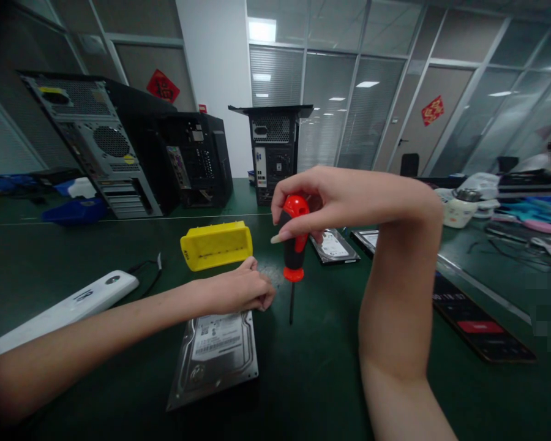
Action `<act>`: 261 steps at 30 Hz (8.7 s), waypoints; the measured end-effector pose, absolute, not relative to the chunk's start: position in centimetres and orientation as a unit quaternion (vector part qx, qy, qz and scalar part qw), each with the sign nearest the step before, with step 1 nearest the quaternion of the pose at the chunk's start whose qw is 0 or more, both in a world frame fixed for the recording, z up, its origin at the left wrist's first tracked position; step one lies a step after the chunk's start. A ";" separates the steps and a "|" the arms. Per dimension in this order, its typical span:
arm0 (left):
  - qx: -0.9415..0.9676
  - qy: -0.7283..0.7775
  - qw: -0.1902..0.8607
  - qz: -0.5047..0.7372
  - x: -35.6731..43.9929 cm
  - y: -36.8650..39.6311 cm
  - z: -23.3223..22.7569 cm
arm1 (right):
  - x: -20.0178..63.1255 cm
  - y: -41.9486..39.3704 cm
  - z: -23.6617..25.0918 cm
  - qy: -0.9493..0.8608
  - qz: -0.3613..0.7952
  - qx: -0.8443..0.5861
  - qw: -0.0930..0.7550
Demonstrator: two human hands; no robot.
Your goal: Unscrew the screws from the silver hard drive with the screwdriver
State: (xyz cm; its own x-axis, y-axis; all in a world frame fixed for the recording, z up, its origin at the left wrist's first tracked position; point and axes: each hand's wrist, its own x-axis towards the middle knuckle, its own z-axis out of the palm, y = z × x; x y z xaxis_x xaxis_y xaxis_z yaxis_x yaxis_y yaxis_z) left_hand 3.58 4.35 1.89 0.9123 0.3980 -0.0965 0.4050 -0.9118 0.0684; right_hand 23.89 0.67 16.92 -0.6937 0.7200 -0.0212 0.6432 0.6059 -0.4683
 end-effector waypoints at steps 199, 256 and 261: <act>0.906 0.281 0.303 0.088 -1.5 2.8 0.8 | 19.9 1.0 16.4 -0.941 0.101 -0.266 0.184; 0.907 0.292 0.289 0.091 -1.0 2.2 0.7 | 20.1 1.6 16.2 -0.941 0.090 -0.262 0.196; 0.908 0.293 0.287 0.091 -1.1 2.2 0.5 | 20.0 1.6 16.2 -0.938 0.095 -0.269 0.196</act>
